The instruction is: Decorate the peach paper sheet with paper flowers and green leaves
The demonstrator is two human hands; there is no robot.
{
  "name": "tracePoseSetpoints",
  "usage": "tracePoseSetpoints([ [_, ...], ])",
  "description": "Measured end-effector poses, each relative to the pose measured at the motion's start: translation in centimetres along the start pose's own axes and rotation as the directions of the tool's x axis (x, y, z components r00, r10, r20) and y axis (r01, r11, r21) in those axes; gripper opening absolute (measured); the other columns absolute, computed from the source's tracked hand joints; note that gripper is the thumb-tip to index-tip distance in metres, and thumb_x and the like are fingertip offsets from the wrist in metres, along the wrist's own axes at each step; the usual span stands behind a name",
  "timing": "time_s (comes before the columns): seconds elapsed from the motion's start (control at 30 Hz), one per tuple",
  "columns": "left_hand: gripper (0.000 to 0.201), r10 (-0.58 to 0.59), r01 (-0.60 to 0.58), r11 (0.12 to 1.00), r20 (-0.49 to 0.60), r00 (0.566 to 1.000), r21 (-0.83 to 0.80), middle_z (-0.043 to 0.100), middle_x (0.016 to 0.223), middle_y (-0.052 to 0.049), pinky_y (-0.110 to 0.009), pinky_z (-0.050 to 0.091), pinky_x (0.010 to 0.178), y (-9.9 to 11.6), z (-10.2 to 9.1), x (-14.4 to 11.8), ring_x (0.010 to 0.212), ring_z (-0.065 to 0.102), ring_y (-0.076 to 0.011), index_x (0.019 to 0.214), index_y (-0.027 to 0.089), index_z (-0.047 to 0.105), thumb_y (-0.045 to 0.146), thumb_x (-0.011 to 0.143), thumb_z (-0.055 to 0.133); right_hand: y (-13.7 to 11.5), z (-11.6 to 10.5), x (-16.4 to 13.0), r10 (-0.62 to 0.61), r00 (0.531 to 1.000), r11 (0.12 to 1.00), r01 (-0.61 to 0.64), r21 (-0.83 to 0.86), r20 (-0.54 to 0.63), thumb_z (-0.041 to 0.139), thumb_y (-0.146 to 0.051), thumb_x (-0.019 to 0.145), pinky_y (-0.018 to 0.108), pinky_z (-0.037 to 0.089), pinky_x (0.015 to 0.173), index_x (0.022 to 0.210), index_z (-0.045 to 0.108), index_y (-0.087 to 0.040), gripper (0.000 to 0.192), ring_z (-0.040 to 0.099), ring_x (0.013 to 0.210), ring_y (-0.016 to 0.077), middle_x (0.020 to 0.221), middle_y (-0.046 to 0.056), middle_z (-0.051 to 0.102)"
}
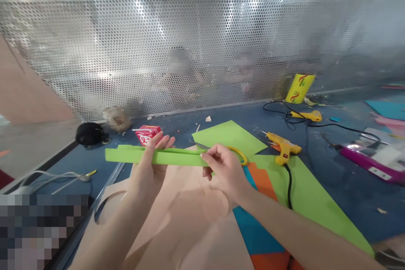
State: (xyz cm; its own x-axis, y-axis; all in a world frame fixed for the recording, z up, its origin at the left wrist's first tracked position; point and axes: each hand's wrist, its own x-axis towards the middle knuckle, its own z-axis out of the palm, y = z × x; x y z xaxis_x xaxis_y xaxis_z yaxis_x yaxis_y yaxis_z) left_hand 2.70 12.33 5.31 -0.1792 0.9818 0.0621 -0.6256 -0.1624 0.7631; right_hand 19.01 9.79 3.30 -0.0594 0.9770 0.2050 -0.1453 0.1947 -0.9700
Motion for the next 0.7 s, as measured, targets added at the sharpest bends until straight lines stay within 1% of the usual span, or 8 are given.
tracePoseSetpoints([
  [0.1,0.034,-0.058,0.058,0.998,0.018,0.998,-0.026,0.072,0.088,-0.006,-0.032,0.051,0.086,-0.3,0.0,-0.2,0.091,0.067,-0.0213,0.099,0.015,0.061,0.034,0.072,0.069,-0.2,0.1,-0.1,-0.012,0.999,0.999,0.009,-0.045,-0.052,0.060,-0.037,0.080,0.022,0.037,0.041,0.067,0.045,-0.020,0.026,0.050,0.042,0.0086,0.046,-0.006,0.052],
  [0.2,0.054,-0.116,0.120,0.992,0.101,0.988,-0.042,0.069,0.103,-0.008,-0.035,0.051,0.088,-0.9,0.2,-0.8,0.103,0.062,-0.0245,0.108,0.017,0.057,0.035,0.061,0.077,-0.2,0.1,-0.1,-0.048,0.997,0.994,0.043,-0.103,-0.052,0.057,-0.035,0.082,0.021,0.039,0.042,0.069,0.045,-0.020,0.024,0.050,0.041,0.0082,0.047,-0.007,0.051],
  [0.27,0.066,-0.186,0.191,0.981,0.145,0.972,-0.025,0.066,0.111,-0.012,-0.039,0.051,0.086,-1.5,0.5,-1.4,0.107,0.059,-0.0282,0.111,0.017,0.054,0.027,0.053,0.083,0.0,0.0,-0.2,-0.075,0.997,0.988,0.070,-0.136,-0.031,0.055,-0.034,0.084,0.021,0.040,0.042,0.070,0.045,-0.020,0.022,0.050,0.040,0.0078,0.047,-0.007,0.052],
  [0.3,0.065,-0.225,0.230,0.973,0.153,0.962,-0.012,0.066,0.111,-0.013,-0.041,0.052,0.085,-1.8,0.6,-1.8,0.105,0.060,-0.0291,0.111,0.016,0.054,0.022,0.053,0.083,0.0,0.0,-0.3,-0.093,0.995,0.982,0.088,-0.168,-0.026,0.054,-0.033,0.085,0.021,0.040,0.043,0.071,0.045,-0.020,0.021,0.050,0.041,0.0078,0.048,-0.007,0.052],
  [0.43,0.040,-0.320,0.324,0.946,0.151,0.935,0.001,0.071,0.096,-0.013,-0.038,0.054,0.082,-2.8,0.8,-2.7,0.090,0.067,-0.0239,0.103,0.011,0.057,0.012,0.067,0.072,0.3,0.0,-0.5,-0.162,0.986,0.955,0.147,-0.258,-0.038,0.054,-0.030,0.086,0.021,0.042,0.045,0.074,0.045,-0.021,0.018,0.051,0.042,0.0076,0.050,-0.007,0.053],
  [0.57,0.026,-0.303,0.311,0.950,0.141,0.942,-0.034,0.073,0.087,-0.009,-0.027,0.056,0.078,-2.7,0.6,-2.3,0.084,0.068,-0.0177,0.098,0.010,0.060,0.010,0.072,0.067,0.3,0.3,-0.3,-0.114,0.993,0.992,0.111,-0.064,-0.042,0.061,-0.032,0.080,0.021,0.043,0.040,0.087,0.040,-0.023,0.024,0.052,0.040,0.0084,0.058,-0.007,0.058],
  [0.63,0.023,-0.281,0.289,0.956,0.130,0.951,-0.048,0.073,0.085,-0.007,-0.023,0.057,0.075,-2.6,0.6,-1.9,0.083,0.069,-0.0165,0.095,0.011,0.062,0.010,0.072,0.067,0.2,0.5,-0.1,-0.063,0.998,0.998,0.063,0.015,0.003,0.068,-0.032,0.074,0.021,0.045,0.040,0.093,0.042,-0.023,0.033,0.055,0.044,0.0099,0.061,-0.006,0.059],
  [0.7,0.022,-0.262,0.270,0.961,0.126,0.957,-0.054,0.073,0.082,-0.006,-0.022,0.057,0.074,-2.5,0.6,-1.8,0.081,0.069,-0.0162,0.094,0.011,0.063,0.010,0.072,0.067,0.1,0.6,-0.1,-0.029,0.998,0.999,0.027,0.042,0.051,0.070,-0.031,0.071,0.021,0.047,0.040,0.091,0.047,-0.021,0.032,0.056,0.047,0.0101,0.062,-0.005,0.060],
])
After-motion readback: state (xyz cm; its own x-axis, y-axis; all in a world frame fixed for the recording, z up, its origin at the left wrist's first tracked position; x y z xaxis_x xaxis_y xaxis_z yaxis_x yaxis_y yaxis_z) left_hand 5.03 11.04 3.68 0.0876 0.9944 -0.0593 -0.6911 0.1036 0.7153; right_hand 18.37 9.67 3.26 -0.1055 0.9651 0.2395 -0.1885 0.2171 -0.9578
